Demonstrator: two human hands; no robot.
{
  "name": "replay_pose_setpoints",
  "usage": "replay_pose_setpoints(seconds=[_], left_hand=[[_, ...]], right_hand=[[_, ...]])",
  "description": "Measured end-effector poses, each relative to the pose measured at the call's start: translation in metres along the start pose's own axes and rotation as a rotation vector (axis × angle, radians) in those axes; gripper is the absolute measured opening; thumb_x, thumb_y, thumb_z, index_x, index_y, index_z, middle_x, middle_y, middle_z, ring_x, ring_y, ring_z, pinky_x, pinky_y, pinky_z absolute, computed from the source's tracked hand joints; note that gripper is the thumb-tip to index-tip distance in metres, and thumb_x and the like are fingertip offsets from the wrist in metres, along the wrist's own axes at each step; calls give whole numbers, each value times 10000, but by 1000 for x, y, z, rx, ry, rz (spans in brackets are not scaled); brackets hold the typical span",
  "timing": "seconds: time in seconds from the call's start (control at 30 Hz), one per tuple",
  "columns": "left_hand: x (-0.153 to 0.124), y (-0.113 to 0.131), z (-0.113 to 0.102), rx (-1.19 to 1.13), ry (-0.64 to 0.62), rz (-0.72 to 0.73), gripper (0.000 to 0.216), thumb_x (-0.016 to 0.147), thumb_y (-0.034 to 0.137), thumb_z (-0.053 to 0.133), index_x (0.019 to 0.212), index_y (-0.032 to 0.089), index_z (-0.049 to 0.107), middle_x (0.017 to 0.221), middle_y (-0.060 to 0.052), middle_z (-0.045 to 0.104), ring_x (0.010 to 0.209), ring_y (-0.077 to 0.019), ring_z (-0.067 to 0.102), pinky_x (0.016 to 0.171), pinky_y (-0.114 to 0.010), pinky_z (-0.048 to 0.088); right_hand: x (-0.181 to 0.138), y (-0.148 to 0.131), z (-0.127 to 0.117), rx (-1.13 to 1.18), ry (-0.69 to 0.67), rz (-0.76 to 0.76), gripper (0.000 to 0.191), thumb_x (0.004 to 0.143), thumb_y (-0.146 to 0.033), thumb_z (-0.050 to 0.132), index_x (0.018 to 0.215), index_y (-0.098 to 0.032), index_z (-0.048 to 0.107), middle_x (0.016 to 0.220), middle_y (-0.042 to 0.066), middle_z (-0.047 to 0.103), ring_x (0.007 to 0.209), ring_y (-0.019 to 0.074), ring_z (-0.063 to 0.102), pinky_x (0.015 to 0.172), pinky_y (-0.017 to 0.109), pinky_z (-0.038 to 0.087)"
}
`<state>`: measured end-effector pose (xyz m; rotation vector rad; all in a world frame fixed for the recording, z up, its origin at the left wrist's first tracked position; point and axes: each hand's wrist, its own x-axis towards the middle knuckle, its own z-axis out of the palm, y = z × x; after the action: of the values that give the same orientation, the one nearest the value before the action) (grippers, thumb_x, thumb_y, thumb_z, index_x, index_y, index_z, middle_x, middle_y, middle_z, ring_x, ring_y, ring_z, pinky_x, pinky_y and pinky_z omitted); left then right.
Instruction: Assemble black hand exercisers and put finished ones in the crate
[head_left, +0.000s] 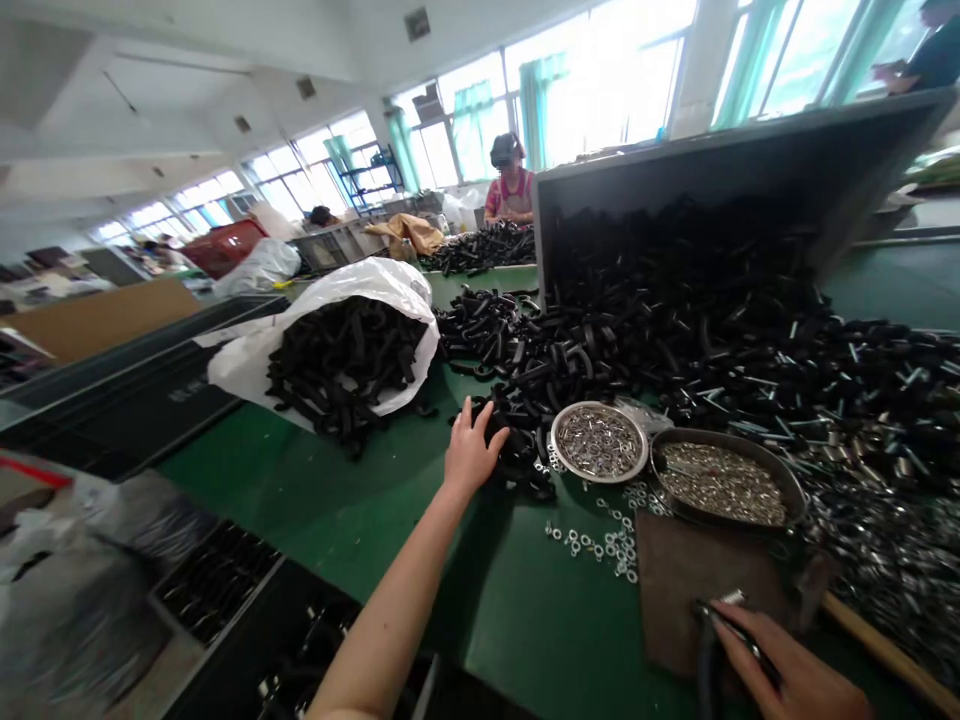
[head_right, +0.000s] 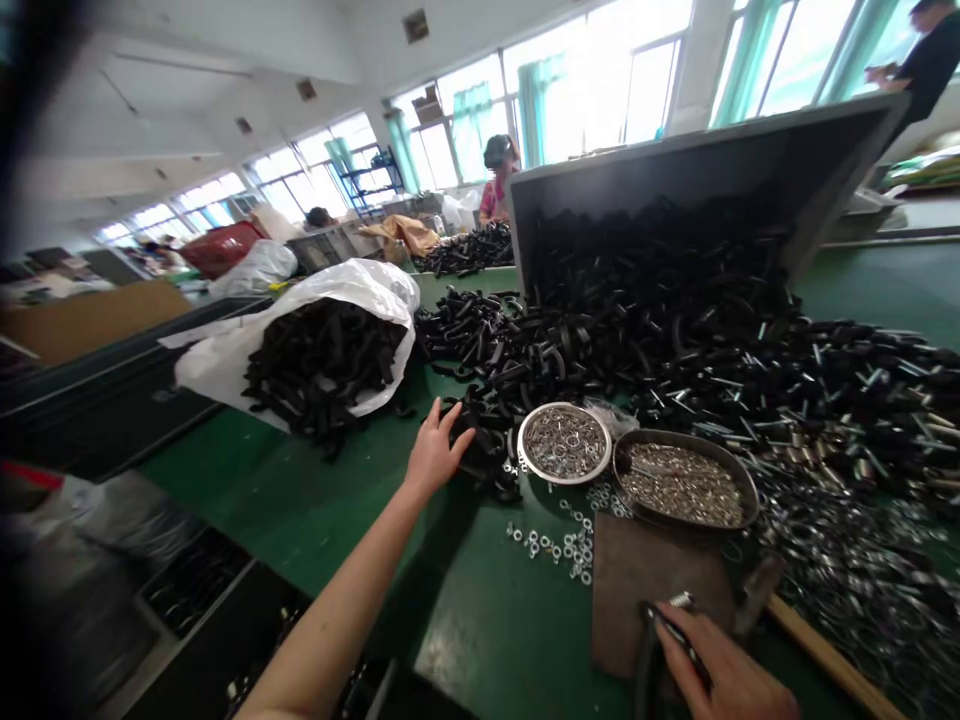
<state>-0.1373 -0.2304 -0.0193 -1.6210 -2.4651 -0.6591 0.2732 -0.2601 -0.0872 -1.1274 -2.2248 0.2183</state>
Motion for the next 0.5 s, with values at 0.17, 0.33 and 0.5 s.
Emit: replay_pose_setpoints(seconds=[0.17, 0.33, 0.5], left_hand=[[-70, -6, 11, -44, -70, 229, 410, 902, 389, 430, 1269, 224, 506, 1397, -79, 439, 1303, -256, 362, 1099, -474, 250], [-94, -7, 12, -94, -329, 277, 335, 868, 382, 498, 1119, 193, 615, 1174, -67, 618, 1119, -204, 544, 1032, -362, 375], [-93, 0, -16, -98, -435, 252, 321, 755, 250, 633, 1075, 241, 618, 1144, -37, 631, 1091, -198, 557, 976, -315, 418]], right_hand=[[8, -9, -24, 2, -22, 97, 340, 885, -473, 409, 922, -249, 662, 932, 8, 713, 818, 162, 684, 727, 230, 529], [12, -15, -44, -232, -146, 75, 285, 895, -361, 382, 911, -245, 642, 919, 30, 702, 722, 185, 670, 549, 265, 462], [12, -14, -48, -247, -315, 151, 268, 891, -372, 385, 893, -267, 632, 763, 17, 707, 654, 214, 665, 477, 264, 363]])
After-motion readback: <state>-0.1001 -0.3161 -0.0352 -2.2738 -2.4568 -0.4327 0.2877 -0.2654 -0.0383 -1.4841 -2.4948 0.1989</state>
